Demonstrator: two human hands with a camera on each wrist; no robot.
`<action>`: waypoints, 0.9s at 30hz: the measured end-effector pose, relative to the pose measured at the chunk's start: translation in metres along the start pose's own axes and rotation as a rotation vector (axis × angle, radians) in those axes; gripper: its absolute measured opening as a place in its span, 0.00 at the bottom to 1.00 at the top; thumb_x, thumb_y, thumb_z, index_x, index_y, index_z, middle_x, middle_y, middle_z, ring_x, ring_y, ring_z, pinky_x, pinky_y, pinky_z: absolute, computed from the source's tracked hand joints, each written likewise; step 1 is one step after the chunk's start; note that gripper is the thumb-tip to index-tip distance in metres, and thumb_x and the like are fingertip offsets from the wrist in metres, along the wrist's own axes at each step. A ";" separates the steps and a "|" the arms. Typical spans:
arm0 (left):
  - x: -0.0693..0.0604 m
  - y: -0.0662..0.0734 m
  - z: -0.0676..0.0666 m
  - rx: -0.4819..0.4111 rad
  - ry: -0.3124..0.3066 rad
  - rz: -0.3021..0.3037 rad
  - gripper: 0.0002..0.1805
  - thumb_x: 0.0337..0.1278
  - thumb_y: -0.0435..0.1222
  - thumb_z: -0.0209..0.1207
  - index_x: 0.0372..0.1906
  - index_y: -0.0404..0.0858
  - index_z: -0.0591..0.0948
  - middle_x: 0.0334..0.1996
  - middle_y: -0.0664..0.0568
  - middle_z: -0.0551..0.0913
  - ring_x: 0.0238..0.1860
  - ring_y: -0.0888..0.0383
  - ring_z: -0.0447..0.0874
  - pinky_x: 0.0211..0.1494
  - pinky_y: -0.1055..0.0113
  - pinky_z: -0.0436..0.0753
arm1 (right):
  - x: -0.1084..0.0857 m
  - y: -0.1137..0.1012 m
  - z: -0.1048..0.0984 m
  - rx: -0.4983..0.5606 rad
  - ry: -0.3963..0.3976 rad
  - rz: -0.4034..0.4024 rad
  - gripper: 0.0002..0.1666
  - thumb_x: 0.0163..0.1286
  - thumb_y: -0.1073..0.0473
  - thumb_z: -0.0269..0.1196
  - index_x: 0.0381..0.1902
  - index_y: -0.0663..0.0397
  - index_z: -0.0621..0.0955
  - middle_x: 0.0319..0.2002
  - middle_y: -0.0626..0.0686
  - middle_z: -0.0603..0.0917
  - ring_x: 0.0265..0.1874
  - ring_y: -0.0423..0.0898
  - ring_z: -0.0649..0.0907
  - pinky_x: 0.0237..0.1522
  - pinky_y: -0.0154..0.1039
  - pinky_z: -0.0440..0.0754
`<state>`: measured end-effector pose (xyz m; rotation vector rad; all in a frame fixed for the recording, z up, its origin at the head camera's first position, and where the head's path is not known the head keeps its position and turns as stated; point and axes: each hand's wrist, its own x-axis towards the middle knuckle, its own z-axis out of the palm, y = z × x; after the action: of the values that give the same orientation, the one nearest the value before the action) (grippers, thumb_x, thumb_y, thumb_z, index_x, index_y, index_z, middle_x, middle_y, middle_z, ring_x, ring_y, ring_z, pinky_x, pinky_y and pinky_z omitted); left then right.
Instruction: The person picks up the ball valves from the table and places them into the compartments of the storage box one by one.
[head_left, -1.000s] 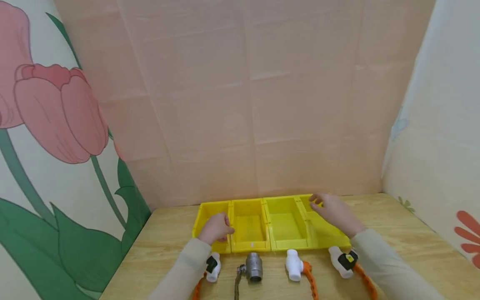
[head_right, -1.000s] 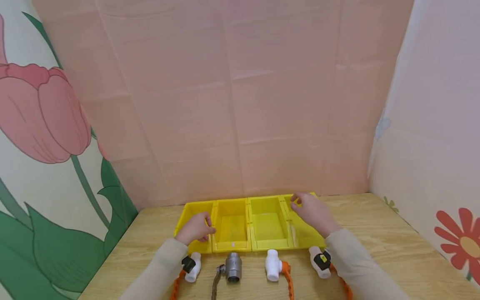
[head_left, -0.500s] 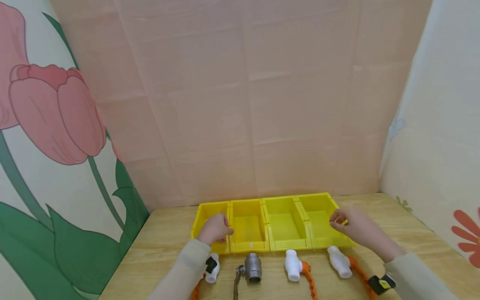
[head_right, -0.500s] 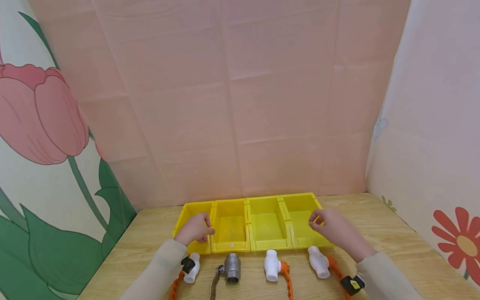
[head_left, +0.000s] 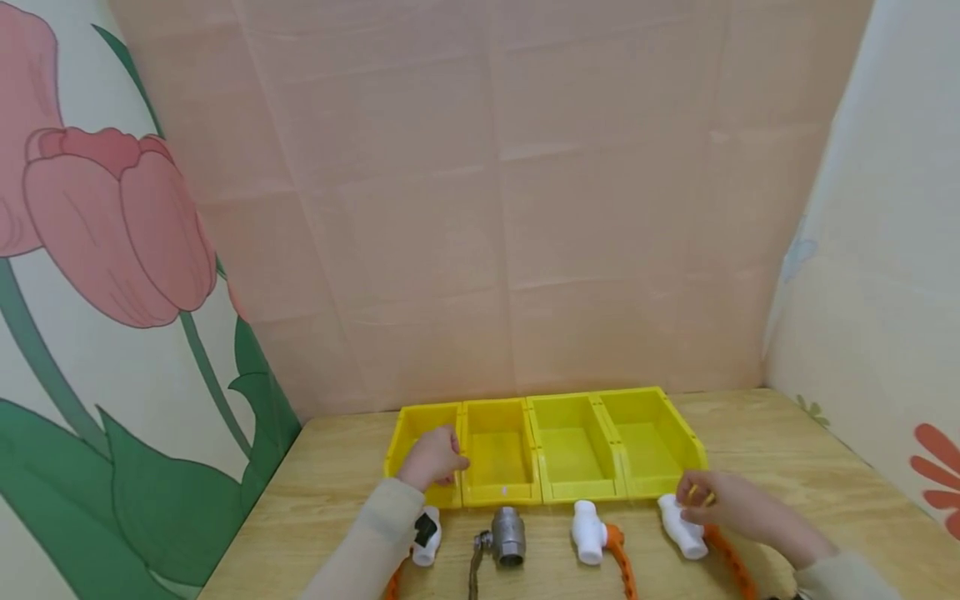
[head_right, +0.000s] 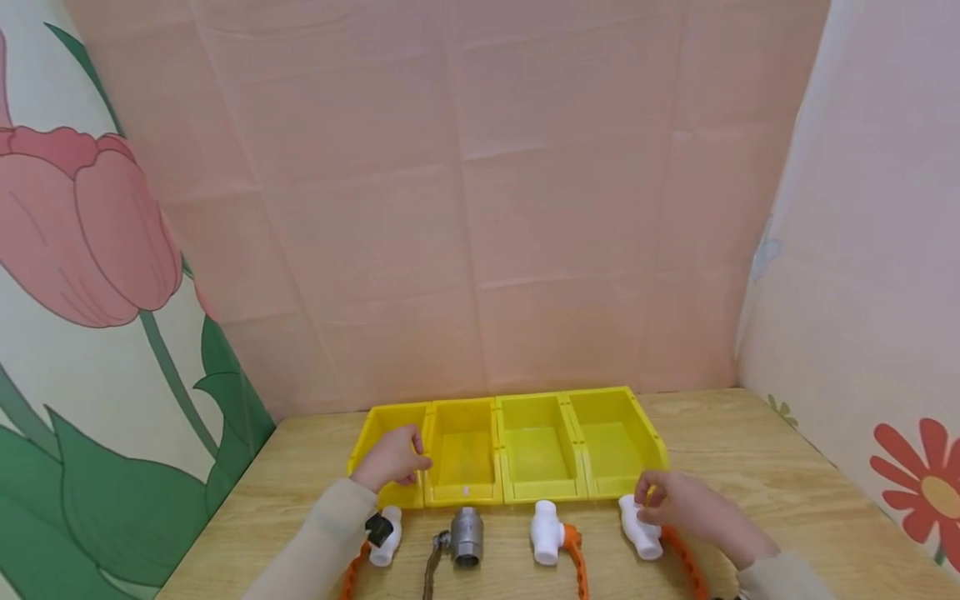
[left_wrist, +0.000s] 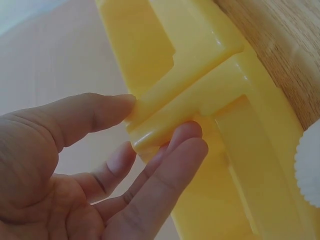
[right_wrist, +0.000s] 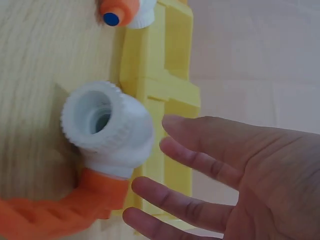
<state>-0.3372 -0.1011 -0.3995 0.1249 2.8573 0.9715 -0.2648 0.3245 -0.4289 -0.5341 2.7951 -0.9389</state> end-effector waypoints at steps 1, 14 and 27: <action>0.000 0.000 0.000 0.000 0.002 0.004 0.14 0.54 0.35 0.67 0.30 0.38 0.71 0.22 0.49 0.74 0.18 0.55 0.76 0.24 0.67 0.78 | 0.000 0.003 0.001 0.019 -0.010 -0.014 0.11 0.62 0.56 0.67 0.38 0.54 0.77 0.33 0.52 0.81 0.29 0.43 0.78 0.28 0.35 0.75; -0.002 0.000 0.001 -0.011 0.025 0.031 0.14 0.52 0.33 0.67 0.29 0.37 0.70 0.21 0.48 0.73 0.18 0.54 0.76 0.24 0.65 0.78 | 0.000 0.027 0.008 0.117 -0.098 -0.182 0.16 0.66 0.56 0.64 0.48 0.59 0.79 0.42 0.56 0.82 0.37 0.33 0.76 0.33 0.31 0.74; 0.000 0.000 0.000 -0.010 0.012 0.018 0.15 0.52 0.35 0.68 0.30 0.38 0.70 0.20 0.49 0.73 0.17 0.55 0.74 0.23 0.66 0.77 | 0.002 0.027 0.009 0.178 -0.180 -0.155 0.21 0.69 0.57 0.61 0.56 0.64 0.78 0.42 0.53 0.78 0.36 0.33 0.72 0.34 0.29 0.70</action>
<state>-0.3372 -0.1008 -0.3996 0.1440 2.8669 0.9930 -0.2723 0.3385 -0.4519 -0.7752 2.5104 -1.0972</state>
